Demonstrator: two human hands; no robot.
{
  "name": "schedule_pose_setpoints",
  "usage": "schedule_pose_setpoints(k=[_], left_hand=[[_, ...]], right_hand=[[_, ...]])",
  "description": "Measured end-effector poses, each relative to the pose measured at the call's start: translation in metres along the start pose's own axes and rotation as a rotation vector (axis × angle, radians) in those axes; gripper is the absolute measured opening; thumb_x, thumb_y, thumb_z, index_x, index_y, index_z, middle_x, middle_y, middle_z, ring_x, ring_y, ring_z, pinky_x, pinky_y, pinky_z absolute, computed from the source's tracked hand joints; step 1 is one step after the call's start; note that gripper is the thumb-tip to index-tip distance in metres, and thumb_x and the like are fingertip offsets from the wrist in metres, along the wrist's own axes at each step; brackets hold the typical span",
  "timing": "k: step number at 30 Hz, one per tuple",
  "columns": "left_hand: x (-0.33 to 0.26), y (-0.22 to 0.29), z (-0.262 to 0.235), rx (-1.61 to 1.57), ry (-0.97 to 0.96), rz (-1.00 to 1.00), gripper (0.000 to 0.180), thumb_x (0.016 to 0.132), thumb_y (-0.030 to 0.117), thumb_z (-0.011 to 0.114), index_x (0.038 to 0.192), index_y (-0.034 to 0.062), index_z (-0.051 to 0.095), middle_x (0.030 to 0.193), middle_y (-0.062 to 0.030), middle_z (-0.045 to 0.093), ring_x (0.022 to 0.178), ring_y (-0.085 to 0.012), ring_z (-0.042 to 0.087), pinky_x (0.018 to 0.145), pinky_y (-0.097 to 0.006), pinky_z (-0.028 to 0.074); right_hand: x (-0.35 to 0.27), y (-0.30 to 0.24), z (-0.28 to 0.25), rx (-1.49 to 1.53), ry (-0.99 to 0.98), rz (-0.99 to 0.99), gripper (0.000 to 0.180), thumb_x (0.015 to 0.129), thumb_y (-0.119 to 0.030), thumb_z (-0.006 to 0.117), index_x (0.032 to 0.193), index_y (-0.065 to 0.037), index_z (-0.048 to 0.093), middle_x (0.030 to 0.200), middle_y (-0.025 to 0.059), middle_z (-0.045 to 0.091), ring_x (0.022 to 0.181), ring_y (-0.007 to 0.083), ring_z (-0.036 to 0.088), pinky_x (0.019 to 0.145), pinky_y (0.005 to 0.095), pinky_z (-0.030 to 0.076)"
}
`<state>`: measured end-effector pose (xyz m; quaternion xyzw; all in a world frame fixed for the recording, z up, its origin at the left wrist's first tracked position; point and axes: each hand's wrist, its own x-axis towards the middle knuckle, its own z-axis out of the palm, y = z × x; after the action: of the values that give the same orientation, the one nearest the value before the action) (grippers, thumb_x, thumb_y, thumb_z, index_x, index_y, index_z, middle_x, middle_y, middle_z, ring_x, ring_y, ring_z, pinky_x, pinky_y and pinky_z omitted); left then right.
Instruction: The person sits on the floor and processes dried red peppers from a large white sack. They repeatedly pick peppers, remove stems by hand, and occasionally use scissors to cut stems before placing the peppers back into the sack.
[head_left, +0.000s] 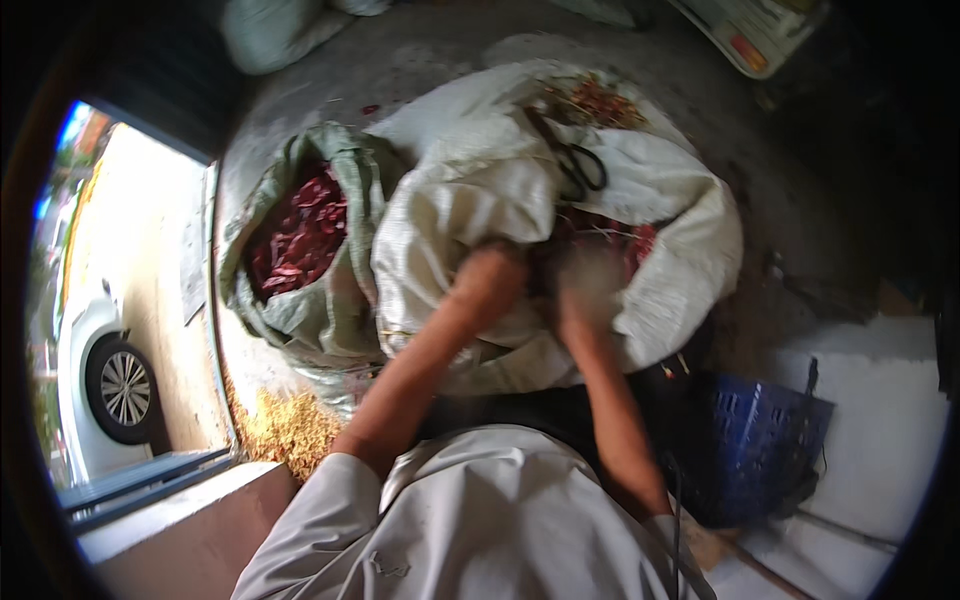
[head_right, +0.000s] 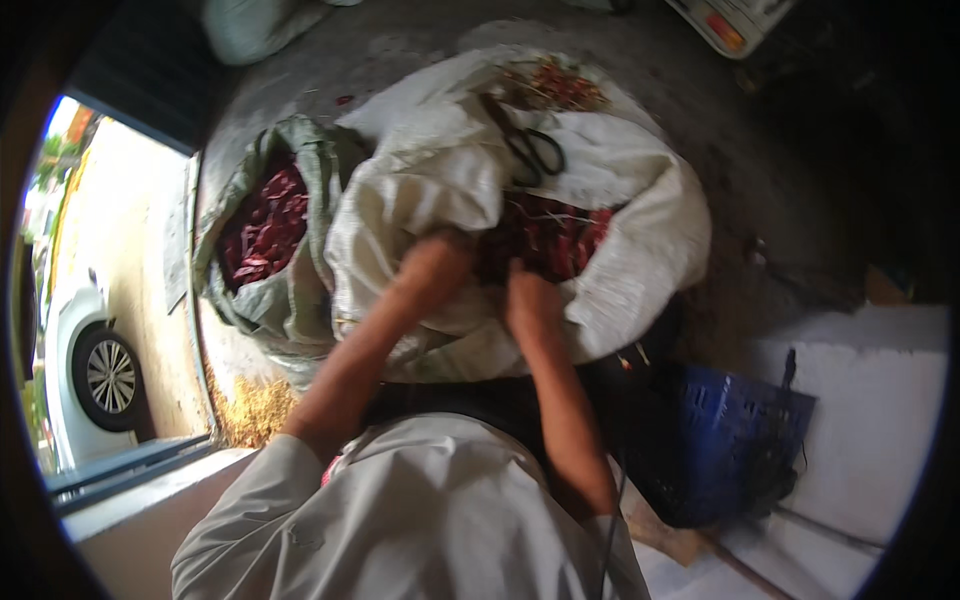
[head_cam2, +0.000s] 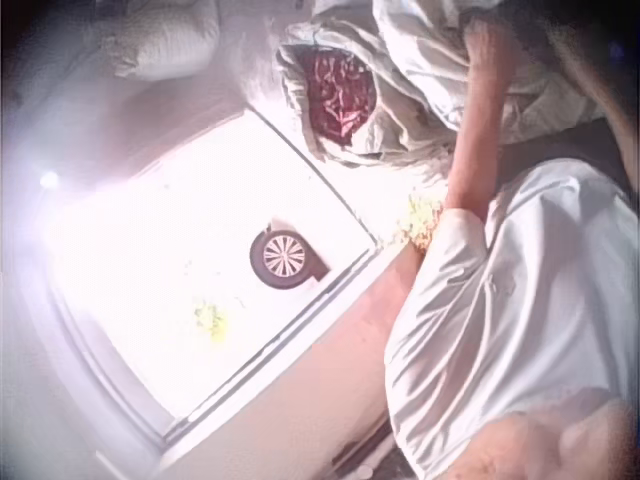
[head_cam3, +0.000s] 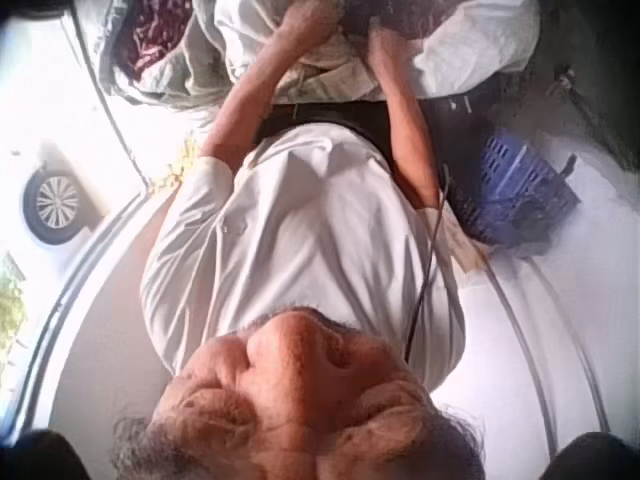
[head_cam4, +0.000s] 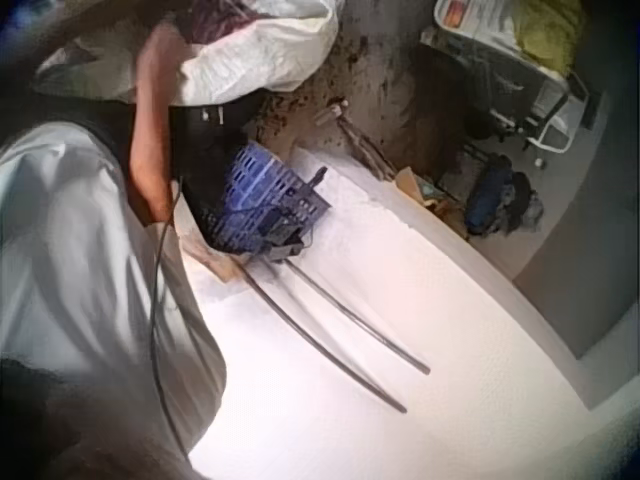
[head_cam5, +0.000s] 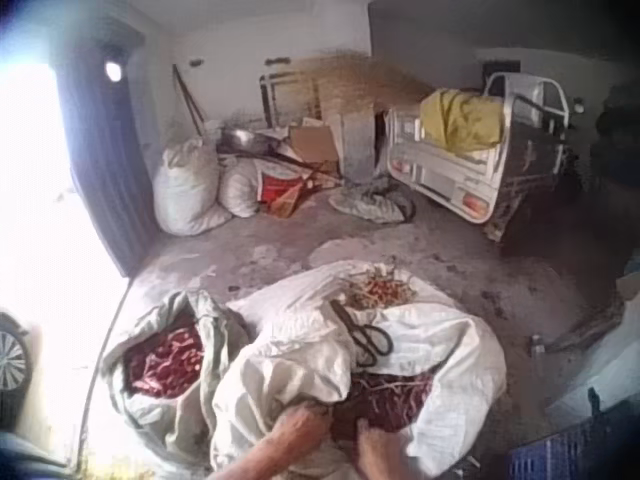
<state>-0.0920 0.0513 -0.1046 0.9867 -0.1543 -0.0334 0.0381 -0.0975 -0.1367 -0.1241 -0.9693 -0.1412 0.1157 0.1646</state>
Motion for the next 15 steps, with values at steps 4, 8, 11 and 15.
schedule_pose_setpoints(k=[4,8,11,15], left_hand=[[0.001,-0.062,-0.056,0.038,0.056,-0.284,0.023,0.079,0.027,0.072,0.085,0.0058,0.069,0.086,-0.0146,0.069,0.083,-0.0341,0.068,0.069,-0.047,0.054],[0.005,-0.069,-0.053,0.102,0.141,-0.111,0.015,0.079,0.017,0.068,0.088,0.0051,0.069,0.09,-0.0134,0.071,0.085,-0.0319,0.068,0.077,-0.047,0.053],[0.0,-0.023,-0.061,0.063,0.358,-0.01,0.016,0.081,0.006,0.064,0.095,0.0053,0.071,0.1,-0.0119,0.071,0.093,-0.0292,0.067,0.078,-0.044,0.052],[-0.007,0.031,-0.06,-0.531,0.303,-0.013,0.033,0.084,0.018,0.075,0.112,0.0021,0.068,0.11,-0.0145,0.07,0.098,-0.0304,0.067,0.083,-0.041,0.053]], right_hand=[[-0.005,0.003,0.017,0.25,0.07,0.03,0.036,0.082,-0.03,0.071,0.104,-0.004,0.057,0.081,0.0244,0.068,0.08,0.0454,0.066,0.069,0.0545,0.051],[-0.007,0.013,0.003,0.641,0.19,0.139,0.034,0.082,-0.028,0.076,0.089,0.001,0.059,0.081,0.0229,0.068,0.08,0.04,0.067,0.067,0.0453,0.049],[-0.017,0.012,-0.012,0.767,0.312,0.148,0.03,0.084,-0.024,0.074,0.087,0.001,0.06,0.08,0.0204,0.067,0.075,0.0358,0.067,0.065,0.0426,0.049],[-0.031,0.006,-0.021,0.844,0.43,0.055,0.021,0.087,-0.019,0.071,0.086,-0.001,0.06,0.083,0.0174,0.067,0.073,0.0347,0.066,0.063,0.0414,0.049]])
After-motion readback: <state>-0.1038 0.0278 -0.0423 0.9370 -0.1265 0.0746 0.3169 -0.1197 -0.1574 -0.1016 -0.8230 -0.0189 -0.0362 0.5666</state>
